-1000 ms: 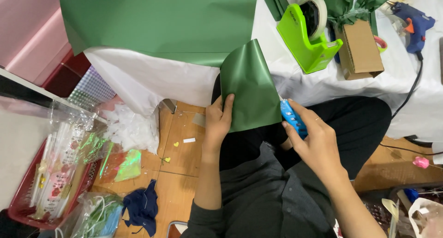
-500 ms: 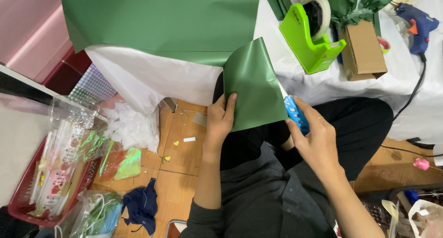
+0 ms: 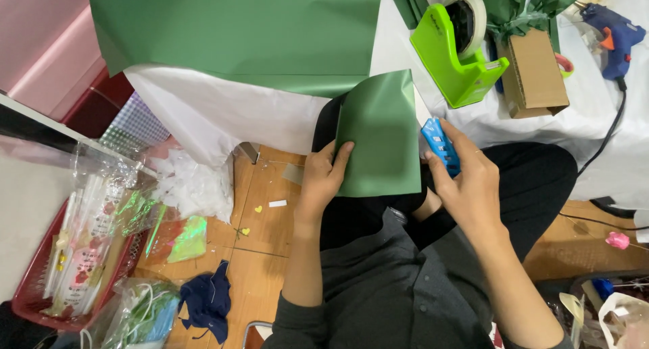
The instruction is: Wrapping a bouquet with green decorative paper by folding and taping pleats
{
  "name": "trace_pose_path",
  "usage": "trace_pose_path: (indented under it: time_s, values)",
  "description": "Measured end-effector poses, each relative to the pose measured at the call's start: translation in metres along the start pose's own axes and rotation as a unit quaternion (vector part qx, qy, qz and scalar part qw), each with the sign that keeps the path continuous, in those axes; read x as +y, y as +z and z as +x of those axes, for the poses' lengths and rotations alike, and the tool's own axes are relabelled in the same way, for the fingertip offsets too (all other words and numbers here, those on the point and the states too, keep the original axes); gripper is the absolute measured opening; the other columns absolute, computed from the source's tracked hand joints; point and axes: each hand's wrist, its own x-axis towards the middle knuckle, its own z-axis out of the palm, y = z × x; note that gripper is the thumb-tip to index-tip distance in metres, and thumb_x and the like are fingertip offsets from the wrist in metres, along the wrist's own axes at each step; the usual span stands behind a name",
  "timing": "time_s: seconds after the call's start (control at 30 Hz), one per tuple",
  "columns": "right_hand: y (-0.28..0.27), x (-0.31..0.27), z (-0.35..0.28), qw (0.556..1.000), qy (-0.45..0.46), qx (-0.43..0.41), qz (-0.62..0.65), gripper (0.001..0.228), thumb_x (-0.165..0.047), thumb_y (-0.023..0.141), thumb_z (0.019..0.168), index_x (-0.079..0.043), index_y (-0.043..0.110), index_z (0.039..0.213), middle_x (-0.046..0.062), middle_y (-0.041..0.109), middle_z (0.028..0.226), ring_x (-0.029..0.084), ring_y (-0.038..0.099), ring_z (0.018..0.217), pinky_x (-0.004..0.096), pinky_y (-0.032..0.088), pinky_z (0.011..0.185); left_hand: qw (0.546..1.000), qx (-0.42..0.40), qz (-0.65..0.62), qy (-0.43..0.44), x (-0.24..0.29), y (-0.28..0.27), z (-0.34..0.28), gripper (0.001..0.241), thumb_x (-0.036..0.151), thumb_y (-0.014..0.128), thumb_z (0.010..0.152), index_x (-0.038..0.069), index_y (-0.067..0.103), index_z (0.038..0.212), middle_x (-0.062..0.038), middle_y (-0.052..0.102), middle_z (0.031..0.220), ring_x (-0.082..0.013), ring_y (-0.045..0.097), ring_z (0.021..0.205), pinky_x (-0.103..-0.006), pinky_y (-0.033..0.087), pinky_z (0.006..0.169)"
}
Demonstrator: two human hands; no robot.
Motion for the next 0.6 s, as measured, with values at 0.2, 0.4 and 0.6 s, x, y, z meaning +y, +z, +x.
trace_pose_path:
  time_s: [0.2,0.4,0.6]
  values:
    - [-0.009,0.015,0.005,0.999,0.013,0.030,-0.011,0.050,-0.010,0.081,0.092,-0.002,0.068,0.140,0.028,0.072,0.114,0.047,0.069,0.106,0.051,0.055,0.087,0.999,-0.021,0.031,0.031,0.010,-0.005,-0.002,0.043,0.038,0.059,0.106,-0.001,0.075,0.098,-0.014,0.055,0.047,-0.0145,0.051,0.045,-0.0287,0.040,0.039]
    - [-0.059,0.077,0.023,0.992,0.057,0.108,-0.007,0.044,-0.006,0.071,0.107,0.001,0.051,0.146,0.022,0.065,0.116,0.028,0.062,0.095,0.038,0.048,0.087,0.998,-0.035,0.056,-0.006,0.034,-0.008,-0.010,0.053,0.048,0.048,0.100,0.006,0.068,0.125,-0.005,0.076,0.119,-0.0213,0.070,0.115,-0.0293,0.052,0.095]
    - [-0.118,0.238,0.050,0.970,0.121,0.087,-0.190,0.038,-0.012,0.075,0.093,0.002,0.053,0.121,0.019,0.063,0.107,0.035,0.060,0.090,0.047,0.045,0.074,0.998,-0.016,0.019,-0.050,0.041,-0.002,-0.015,0.057,0.052,0.053,0.095,0.008,0.067,0.127,-0.006,0.075,0.123,-0.0237,0.070,0.118,-0.0326,0.055,0.094]
